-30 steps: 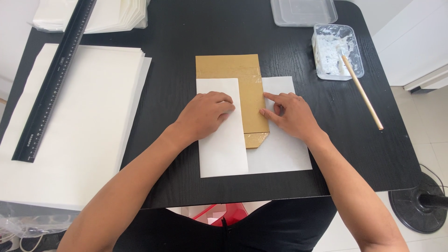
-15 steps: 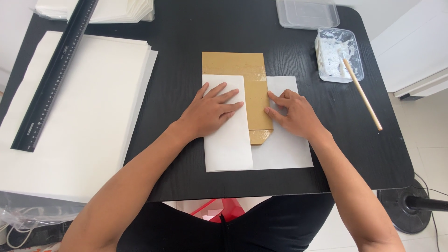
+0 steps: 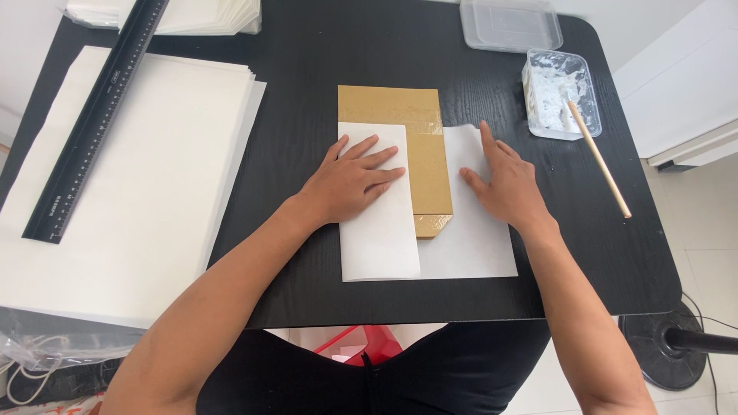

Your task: Finishing the assembly of one paper bag and starting the next by folding paper around a template and applying glue with a brush.

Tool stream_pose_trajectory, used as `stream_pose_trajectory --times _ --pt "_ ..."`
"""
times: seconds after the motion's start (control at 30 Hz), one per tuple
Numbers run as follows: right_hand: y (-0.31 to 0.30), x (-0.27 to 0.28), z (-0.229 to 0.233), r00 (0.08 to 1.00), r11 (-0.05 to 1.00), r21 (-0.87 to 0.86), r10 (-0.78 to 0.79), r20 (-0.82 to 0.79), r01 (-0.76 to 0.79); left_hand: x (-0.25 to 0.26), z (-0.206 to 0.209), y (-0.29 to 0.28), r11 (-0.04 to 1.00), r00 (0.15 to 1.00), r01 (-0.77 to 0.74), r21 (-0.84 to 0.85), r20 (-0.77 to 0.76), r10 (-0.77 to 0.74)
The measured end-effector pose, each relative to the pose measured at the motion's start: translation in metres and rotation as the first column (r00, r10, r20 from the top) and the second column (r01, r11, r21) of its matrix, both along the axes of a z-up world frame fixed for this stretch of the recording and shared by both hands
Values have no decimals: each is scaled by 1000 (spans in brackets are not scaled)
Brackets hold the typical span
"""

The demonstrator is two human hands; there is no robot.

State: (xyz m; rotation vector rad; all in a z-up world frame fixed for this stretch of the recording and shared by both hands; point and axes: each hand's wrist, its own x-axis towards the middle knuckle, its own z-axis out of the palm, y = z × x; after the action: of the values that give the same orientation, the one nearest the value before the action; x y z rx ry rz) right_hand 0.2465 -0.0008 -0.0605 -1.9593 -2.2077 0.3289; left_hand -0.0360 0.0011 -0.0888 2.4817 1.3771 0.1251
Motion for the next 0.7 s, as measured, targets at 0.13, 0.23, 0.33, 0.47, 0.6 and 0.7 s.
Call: stream_pose_trajectory --times 0.13,0.23,0.33,0.47,0.6,0.7 --pt "-13 -12 22 985 999 45 27 -170 -20 0 -2 0 1000 1000 -2 15 11 2" --pt "-9 -1 23 959 996 67 -36 -281 57 0 -3 0 1000 1000 -4 13 11 4" --pt "-1 24 11 906 987 21 -137 -400 158 -1 -5 0 1000 1000 -7 7 14 7" --pt "2 38 2 766 977 -148 -212 -607 152 -1 -5 0 1000 1000 -3 1 18 3" --pt "-8 -3 39 831 969 -224 -209 -515 104 -1 -3 0 1000 1000 -4 -9 10 4" --pt "1 -8 32 811 982 -187 -133 -570 29 -2 -1 0 999 1000 -3 -36 -6 3"
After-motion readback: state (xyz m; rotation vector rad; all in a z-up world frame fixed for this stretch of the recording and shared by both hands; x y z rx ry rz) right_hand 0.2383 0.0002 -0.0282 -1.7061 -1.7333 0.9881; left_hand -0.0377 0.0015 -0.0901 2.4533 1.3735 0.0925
